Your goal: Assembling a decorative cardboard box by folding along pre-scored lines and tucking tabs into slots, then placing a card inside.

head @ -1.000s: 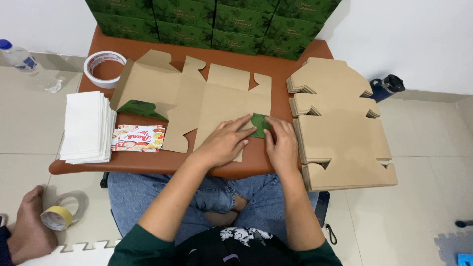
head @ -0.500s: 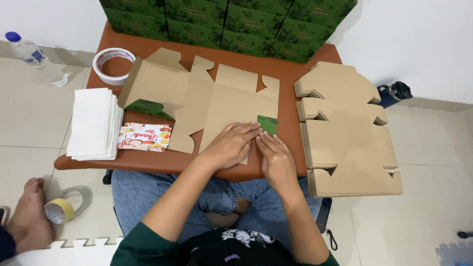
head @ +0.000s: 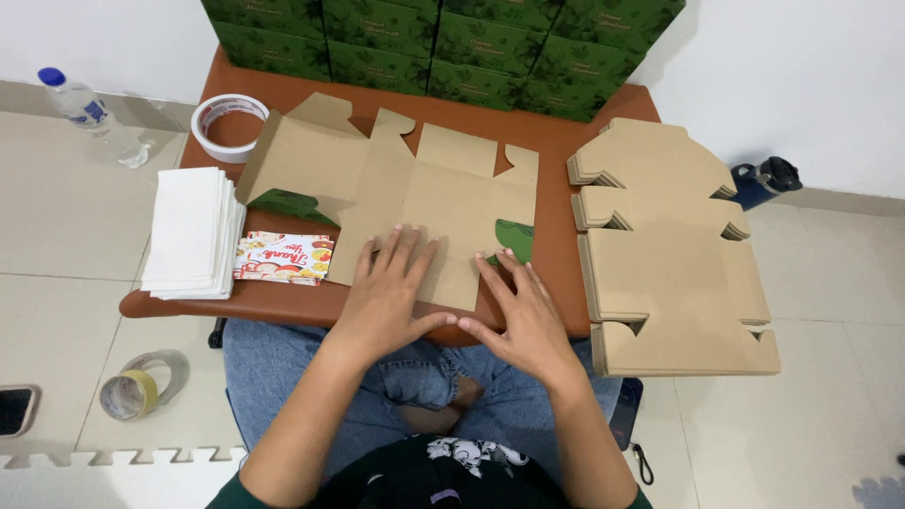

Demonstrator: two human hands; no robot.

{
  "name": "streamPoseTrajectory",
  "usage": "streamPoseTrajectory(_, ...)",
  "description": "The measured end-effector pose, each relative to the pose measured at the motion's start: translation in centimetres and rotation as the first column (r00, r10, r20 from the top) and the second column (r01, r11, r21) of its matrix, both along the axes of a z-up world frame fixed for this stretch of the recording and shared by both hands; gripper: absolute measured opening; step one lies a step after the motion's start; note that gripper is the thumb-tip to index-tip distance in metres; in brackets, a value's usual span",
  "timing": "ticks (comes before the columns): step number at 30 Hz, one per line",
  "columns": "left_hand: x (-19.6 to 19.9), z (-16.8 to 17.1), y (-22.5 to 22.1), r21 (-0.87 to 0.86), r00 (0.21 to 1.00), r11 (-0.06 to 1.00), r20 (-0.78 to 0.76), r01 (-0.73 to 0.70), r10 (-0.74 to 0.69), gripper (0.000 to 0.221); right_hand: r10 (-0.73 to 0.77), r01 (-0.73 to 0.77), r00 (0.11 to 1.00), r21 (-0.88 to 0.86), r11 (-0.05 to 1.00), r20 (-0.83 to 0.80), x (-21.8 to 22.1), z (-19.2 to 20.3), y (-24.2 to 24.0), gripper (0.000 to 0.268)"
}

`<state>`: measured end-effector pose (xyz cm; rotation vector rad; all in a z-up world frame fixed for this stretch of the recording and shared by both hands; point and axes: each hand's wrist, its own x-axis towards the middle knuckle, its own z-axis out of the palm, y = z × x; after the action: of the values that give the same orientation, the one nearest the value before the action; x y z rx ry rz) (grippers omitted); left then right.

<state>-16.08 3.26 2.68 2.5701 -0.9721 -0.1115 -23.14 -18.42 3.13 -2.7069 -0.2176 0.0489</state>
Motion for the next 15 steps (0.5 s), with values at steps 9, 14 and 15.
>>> streamPoseTrajectory(9,-2.8,-0.6,1.5,-0.032,0.992,0.998,0.117,-0.046,0.050,0.085,0.009,-0.013,0.999,0.100,0.995,0.041,-0.1,-1.1,-1.7,0.058)
streamPoseTrajectory(14,-2.6,-0.5,2.1,-0.106,0.996,0.994,0.081,-0.031,0.040,0.077,-0.006,0.001,0.999,0.132,0.991,0.034,-0.2,-0.2,-1.4,0.050)
streamPoseTrajectory(15,-2.5,-0.5,2.2,-0.141,0.996,0.990,0.085,-0.029,0.041,0.075,-0.019,0.015,1.000,0.146,0.989,0.025,-0.2,-0.1,-1.4,0.049)
